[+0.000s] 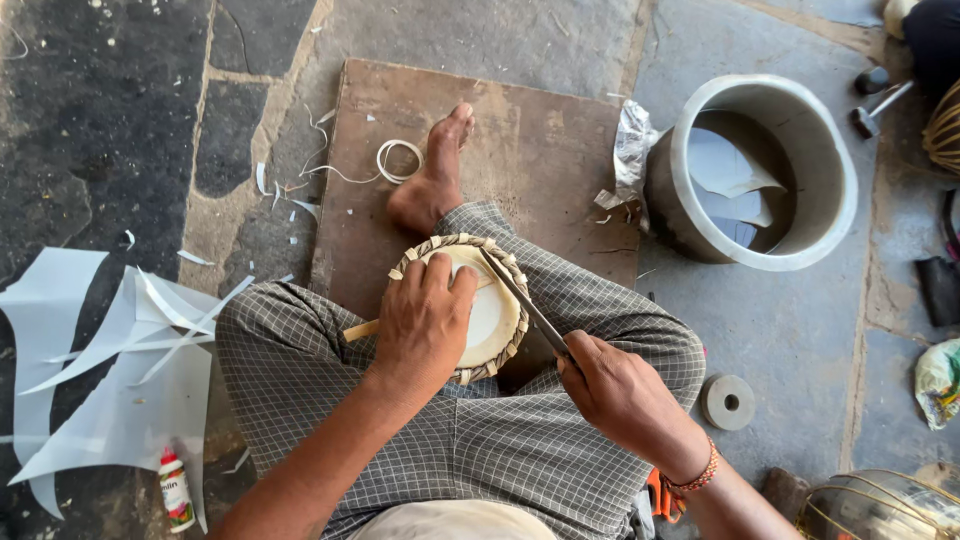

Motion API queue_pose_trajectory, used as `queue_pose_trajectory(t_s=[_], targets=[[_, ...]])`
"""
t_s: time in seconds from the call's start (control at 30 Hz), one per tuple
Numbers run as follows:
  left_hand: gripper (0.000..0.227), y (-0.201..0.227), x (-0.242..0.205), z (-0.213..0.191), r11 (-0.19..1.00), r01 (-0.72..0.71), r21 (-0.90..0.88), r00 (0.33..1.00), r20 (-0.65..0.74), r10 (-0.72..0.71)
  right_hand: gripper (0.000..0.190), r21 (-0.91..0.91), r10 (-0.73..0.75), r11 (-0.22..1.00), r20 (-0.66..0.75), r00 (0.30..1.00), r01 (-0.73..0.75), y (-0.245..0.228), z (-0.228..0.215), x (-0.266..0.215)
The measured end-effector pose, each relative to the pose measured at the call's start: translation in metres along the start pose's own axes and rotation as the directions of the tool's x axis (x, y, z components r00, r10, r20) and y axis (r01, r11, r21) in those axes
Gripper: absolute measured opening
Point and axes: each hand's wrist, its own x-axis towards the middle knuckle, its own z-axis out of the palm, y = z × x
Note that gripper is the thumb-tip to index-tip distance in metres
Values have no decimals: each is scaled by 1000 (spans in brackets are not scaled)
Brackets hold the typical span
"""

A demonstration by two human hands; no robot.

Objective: The person sits on the floor and uses a knife to trim the edges of a drum head. They then use a small wooden stick to press and adjust the drum skin along the rim.

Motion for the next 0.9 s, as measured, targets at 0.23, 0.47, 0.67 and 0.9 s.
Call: queue_pose_trajectory(t_s=[0.23, 0.47, 0.67, 0.9], targets=[[22, 6, 5, 15, 999, -31, 10, 986, -161, 32, 16, 3, -160, 987, -3, 987, 160, 9, -11, 4], [9, 7, 10, 16, 993, -95, 67, 988, -118, 102, 20, -55, -117, 991, 80, 990, 121, 22, -8, 8], [11, 0, 7, 16, 986, -157, 46, 981, -111, 162, 18, -30, -22, 999, 154, 988, 27, 27, 9, 1], [15, -6, 6, 21, 981, -195, 24, 979, -50, 196, 20, -20, 6, 1000, 169, 986, -3, 25, 18, -4]])
